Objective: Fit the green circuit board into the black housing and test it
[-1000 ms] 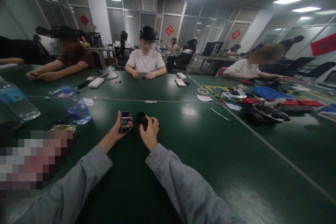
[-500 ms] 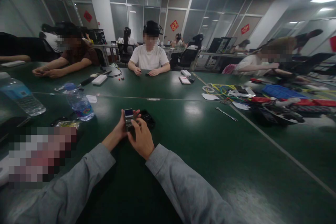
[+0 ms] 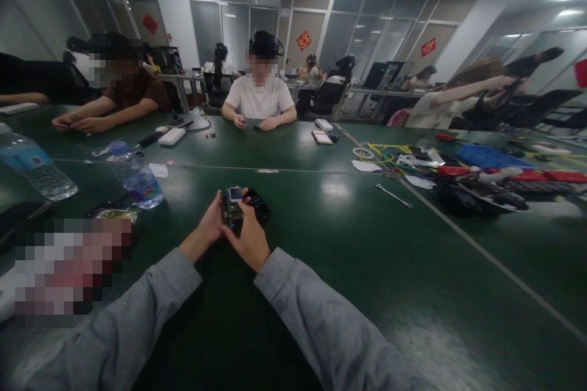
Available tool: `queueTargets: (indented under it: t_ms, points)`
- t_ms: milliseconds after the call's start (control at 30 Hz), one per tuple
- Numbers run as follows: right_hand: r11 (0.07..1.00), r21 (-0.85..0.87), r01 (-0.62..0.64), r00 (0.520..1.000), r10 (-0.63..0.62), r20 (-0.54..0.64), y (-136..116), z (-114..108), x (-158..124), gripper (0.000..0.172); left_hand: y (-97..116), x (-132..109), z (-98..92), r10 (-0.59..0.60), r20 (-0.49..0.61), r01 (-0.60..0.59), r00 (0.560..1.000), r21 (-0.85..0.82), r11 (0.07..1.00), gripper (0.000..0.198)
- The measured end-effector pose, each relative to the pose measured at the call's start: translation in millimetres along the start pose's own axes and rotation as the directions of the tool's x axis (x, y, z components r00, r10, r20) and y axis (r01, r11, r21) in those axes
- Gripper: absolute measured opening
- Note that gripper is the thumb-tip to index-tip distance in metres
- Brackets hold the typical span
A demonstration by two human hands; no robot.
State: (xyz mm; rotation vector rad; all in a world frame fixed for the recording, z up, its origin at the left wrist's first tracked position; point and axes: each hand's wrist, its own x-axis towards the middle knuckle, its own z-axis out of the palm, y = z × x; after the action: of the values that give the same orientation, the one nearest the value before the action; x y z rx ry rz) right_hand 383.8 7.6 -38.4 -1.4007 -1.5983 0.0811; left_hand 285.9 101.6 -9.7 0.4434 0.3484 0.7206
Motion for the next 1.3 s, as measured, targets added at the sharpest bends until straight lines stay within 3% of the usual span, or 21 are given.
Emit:
queueTargets:
  t_ms: [400,700,967,1133,1300]
  points:
    - [0.97,0.208,-0.126,0.991,0.133,-0.017,6.3,-0.8,2.4,0.062,0.0,0.9,-1.3,0.005,0.026,-0.005,1.0,0.011,1.0,0.038]
    - [0.926,0.34,-0.163,0.984,0.18,-0.019,4.5,-6.5,3.7,0.053,-4.0,4.2,-12.2,0.042,0.0,-0.041,0.999,0.159,0.986,0.04]
    - [0.947,0.284,-0.148,0.985,0.167,-0.044,2.6,-4.0,4.1,0.064,-3.4,4.6,-12.1,0.068,-0.03,-0.062,0.997,0.18,0.982,0.04]
    - [0.983,0.15,-0.108,0.981,0.13,-0.144,0.0,-4.7,3.4,0.067,-4.3,3.3,-6.3,0.051,-0.108,-0.036,0.993,0.138,0.99,0.039]
    - [0.992,0.05,-0.112,0.971,0.12,-0.206,0.2,-6.2,3.6,0.069,-6.3,-1.7,3.7,0.043,-0.066,-0.032,0.997,0.148,0.988,0.035]
